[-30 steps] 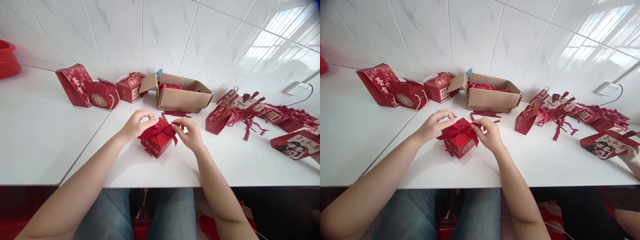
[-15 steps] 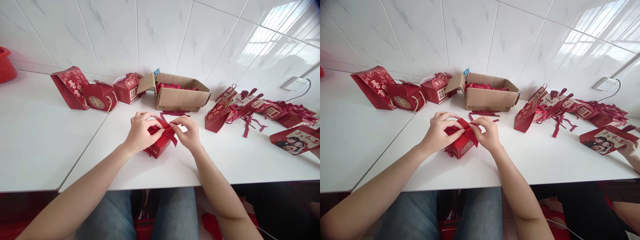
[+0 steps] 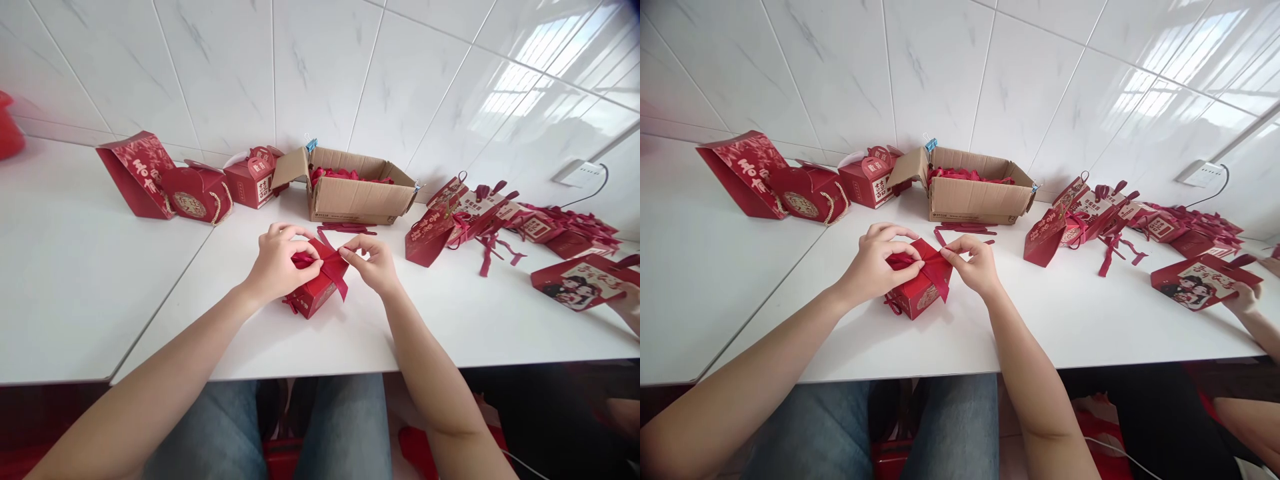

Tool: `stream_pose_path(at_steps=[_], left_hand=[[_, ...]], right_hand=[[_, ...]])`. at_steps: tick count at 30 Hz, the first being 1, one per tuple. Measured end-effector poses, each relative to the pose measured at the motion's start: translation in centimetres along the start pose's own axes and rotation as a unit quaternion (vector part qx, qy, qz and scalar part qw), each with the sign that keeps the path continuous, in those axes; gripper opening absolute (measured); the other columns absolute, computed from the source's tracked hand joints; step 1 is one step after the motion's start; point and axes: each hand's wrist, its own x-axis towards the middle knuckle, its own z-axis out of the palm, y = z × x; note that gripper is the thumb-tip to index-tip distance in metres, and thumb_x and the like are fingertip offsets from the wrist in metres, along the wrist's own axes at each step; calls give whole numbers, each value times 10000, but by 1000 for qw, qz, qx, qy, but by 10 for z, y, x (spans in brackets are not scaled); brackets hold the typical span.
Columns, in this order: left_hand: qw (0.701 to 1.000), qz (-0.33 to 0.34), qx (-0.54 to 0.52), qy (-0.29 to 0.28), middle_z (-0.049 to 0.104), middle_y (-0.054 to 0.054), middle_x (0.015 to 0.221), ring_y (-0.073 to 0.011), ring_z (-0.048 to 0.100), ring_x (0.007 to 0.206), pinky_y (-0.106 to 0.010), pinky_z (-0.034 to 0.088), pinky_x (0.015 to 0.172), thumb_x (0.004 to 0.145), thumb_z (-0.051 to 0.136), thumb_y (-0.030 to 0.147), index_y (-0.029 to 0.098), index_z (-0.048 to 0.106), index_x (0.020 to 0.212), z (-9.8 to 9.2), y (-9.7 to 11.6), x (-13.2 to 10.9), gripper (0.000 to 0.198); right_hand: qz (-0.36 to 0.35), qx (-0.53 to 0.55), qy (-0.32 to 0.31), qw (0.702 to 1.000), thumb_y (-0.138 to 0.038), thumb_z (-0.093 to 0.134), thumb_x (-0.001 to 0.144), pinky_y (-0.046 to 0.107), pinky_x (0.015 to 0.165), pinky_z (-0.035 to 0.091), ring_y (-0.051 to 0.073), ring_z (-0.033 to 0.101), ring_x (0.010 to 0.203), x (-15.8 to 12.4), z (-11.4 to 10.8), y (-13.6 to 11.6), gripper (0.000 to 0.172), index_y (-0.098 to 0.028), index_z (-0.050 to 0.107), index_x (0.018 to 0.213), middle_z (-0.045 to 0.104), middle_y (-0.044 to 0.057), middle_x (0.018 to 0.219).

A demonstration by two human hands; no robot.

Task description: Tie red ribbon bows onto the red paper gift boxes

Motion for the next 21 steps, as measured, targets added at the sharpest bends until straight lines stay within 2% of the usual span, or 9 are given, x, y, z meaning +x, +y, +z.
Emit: stream_pose_path(at_steps=[3,6,8,10,12,14,16,19,21], left_hand=[[1000,0,2,1,652,-23,1103,-300,447,1149,-516,296,993,759,621,338,230,680,665,0,1,0,154],[999,-10,-32,-2,656,-28,1093,-284,463,1141,-487,308,1007,768,622,378,238,685,768,-5,1,1,153],[997,-35,-67,28,664,-28,1034,-256,499,1091,-437,350,986,783,605,416,235,662,843,-11,-1,3,200],[992,-69,-76,77,658,-17,903,-225,539,983,-387,393,933,802,574,451,217,616,778,-19,-4,5,239],[989,-91,-55,98,612,-1,727,-193,550,830,-353,419,854,824,536,481,199,535,630,-28,-7,7,342],[993,-88,-37,76,552,5,604,-167,527,700,-324,428,753,841,503,504,189,482,541,-35,-11,7,434],[996,-69,-42,27,555,3,586,-154,517,643,-303,423,668,842,504,506,188,520,535,-38,-12,7,442],[997,-32,-65,-29,630,-9,685,-157,553,671,-291,443,655,805,574,473,195,639,657,-36,-13,5,323],[997,-8,-71,-38,655,-17,755,-163,573,704,-299,468,696,783,610,437,206,688,778,-32,-13,4,244]], right_hand=[[-2,-2,-12,1000,-381,642,795,290,654,429,141,552,693,0,-1,0,217,-193,616,690,638,12,702],[4,29,-55,998,-403,625,819,284,676,436,132,559,723,0,-4,1,223,-189,611,755,638,16,767],[7,58,-73,996,-420,609,833,284,707,454,137,581,787,-1,-7,0,225,-195,610,846,645,29,874],[-6,68,-70,995,-433,584,848,296,744,470,149,594,861,-2,-9,-1,246,-213,600,955,638,46,1003],[-42,52,-55,996,-416,563,863,315,775,479,163,596,915,-4,-8,-4,241,-230,591,1014,624,54,1074],[-101,19,-40,994,-357,564,867,331,790,483,180,592,955,-5,-5,-7,194,-237,602,1014,626,59,1067],[-159,-20,-39,986,-280,565,861,342,791,490,190,591,961,-6,-1,-10,152,-236,618,997,631,63,1024],[-197,-73,-38,977,-201,525,860,361,772,506,190,597,896,-7,5,-10,163,-236,624,984,625,67,960],[-202,-103,7,974,-180,511,846,392,785,505,207,587,912,-8,6,-10,172,-238,620,965,602,76,966]])
